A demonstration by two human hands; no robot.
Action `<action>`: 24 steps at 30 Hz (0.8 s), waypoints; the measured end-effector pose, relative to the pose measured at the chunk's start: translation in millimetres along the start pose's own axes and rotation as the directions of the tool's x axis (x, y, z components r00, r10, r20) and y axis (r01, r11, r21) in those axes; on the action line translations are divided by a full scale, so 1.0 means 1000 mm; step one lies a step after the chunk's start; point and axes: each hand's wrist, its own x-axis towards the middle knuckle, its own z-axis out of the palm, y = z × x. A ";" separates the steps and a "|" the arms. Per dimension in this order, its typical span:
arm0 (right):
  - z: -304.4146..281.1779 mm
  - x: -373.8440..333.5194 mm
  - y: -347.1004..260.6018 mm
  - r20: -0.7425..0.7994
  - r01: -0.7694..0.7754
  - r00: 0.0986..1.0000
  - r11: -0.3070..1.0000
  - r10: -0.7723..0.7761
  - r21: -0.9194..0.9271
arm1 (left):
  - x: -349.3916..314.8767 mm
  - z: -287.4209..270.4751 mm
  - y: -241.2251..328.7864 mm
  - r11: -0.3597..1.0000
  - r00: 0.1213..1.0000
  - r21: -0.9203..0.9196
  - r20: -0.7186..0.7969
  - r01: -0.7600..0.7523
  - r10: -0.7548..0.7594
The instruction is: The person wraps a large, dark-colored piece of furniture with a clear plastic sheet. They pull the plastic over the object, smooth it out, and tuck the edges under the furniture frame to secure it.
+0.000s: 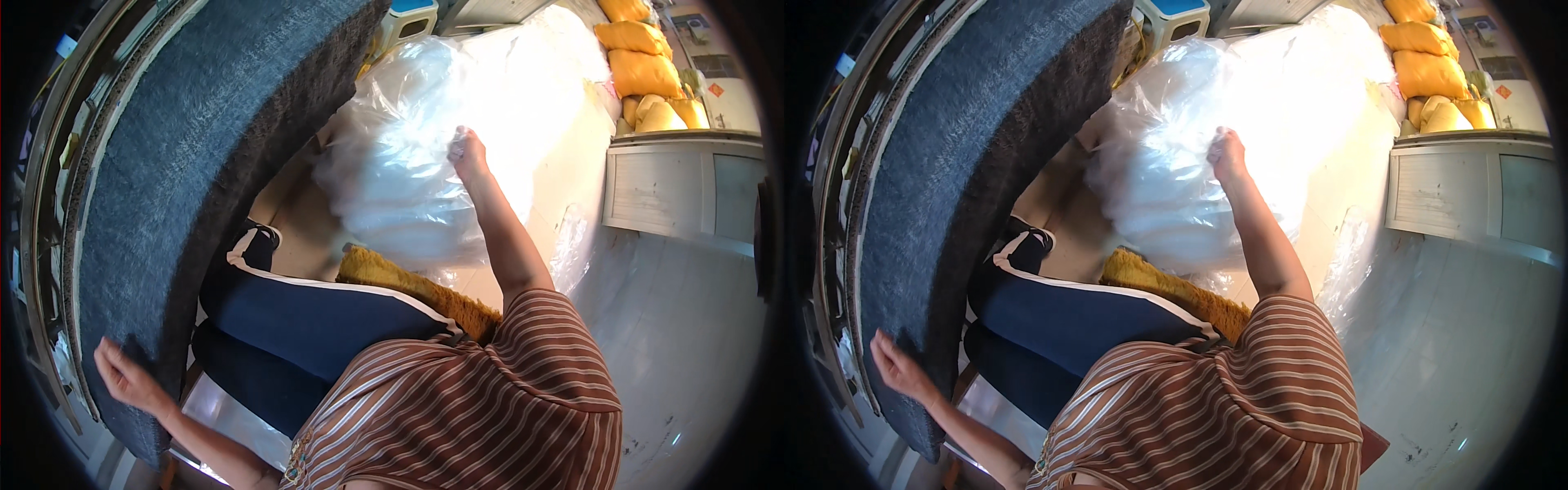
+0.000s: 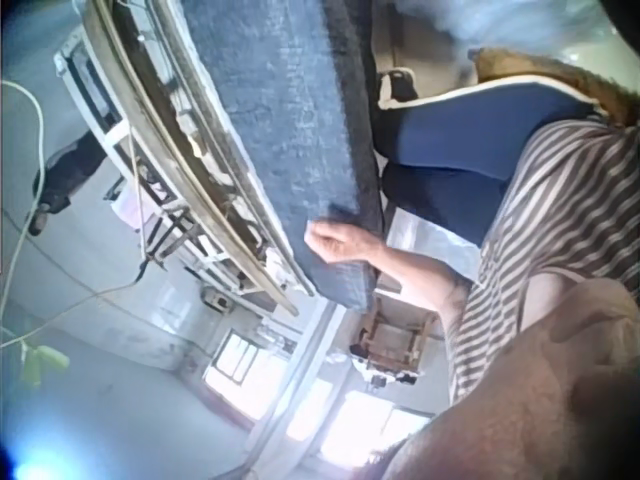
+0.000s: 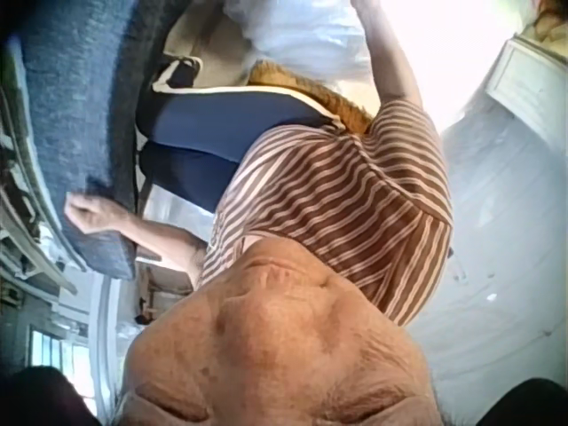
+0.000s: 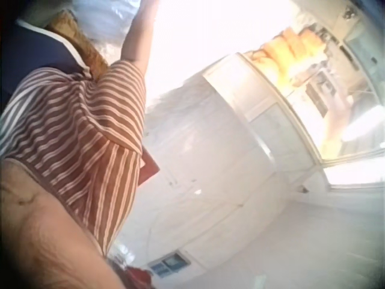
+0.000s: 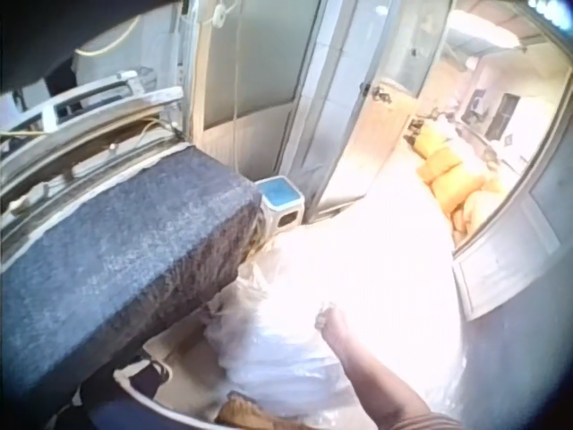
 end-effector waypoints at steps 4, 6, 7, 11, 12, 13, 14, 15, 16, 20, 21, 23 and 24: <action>0.037 -0.075 -0.024 0.354 -0.052 0.932 0.994 0.082 -0.094 | -0.027 0.065 0.138 0.896 0.878 -0.433 0.383 -0.104 0.287; 0.053 -0.113 -0.035 0.512 0.132 0.858 0.954 0.026 -0.270 | -0.041 0.096 0.190 0.801 0.725 -0.598 0.555 0.009 0.407; 0.066 -0.139 -0.048 0.606 0.276 0.796 0.894 -0.006 -0.353 | -0.048 0.108 0.199 0.775 0.661 -0.629 0.605 0.055 0.444; 0.116 -0.215 -0.087 0.946 0.720 0.311 0.673 -0.093 -0.171 | -0.071 0.131 0.241 0.508 0.635 -0.762 0.631 0.402 0.445; 0.131 -0.229 -0.105 0.969 0.784 0.238 0.602 -0.067 -0.151 | -0.073 0.124 0.251 0.411 0.661 -0.758 0.647 0.506 0.380; 0.147 -0.240 -0.127 0.976 0.833 0.156 0.552 -0.149 -0.049 | -0.071 0.119 0.246 0.491 0.579 -0.691 0.719 0.531 0.385; 0.163 -0.246 -0.149 0.971 0.869 0.071 0.491 -0.226 0.051 | -0.067 0.113 0.234 0.571 0.489 -0.615 0.785 0.543 0.381; 0.186 -0.246 -0.163 0.903 0.924 0.030 0.357 -0.428 0.139 | -0.062 0.105 0.220 0.649 0.404 -0.534 0.843 0.542 0.355; 0.209 -0.247 -0.182 0.790 0.966 -0.110 0.124 -0.603 0.228 | -0.054 0.091 0.210 0.673 0.461 -0.542 0.827 0.504 0.322; 0.286 -0.293 -0.243 0.509 0.795 -0.304 0.081 -0.805 0.602 | -0.027 0.027 0.116 0.610 0.769 -0.710 0.591 0.353 0.242; 0.301 -0.301 -0.245 0.493 0.758 -0.384 0.038 -0.781 0.651 | -0.019 0.000 0.096 0.616 0.850 -0.732 0.493 0.290 0.187; 0.330 -0.294 -0.232 0.295 0.757 -0.604 -0.418 -0.740 0.502 | -0.003 -0.082 -0.039 0.543 0.863 -0.726 0.505 0.423 0.002; 0.343 -0.290 -0.222 0.256 0.746 -0.649 -0.532 -0.716 0.401 | -0.001 -0.135 -0.050 0.536 0.877 -0.745 0.480 0.397 0.018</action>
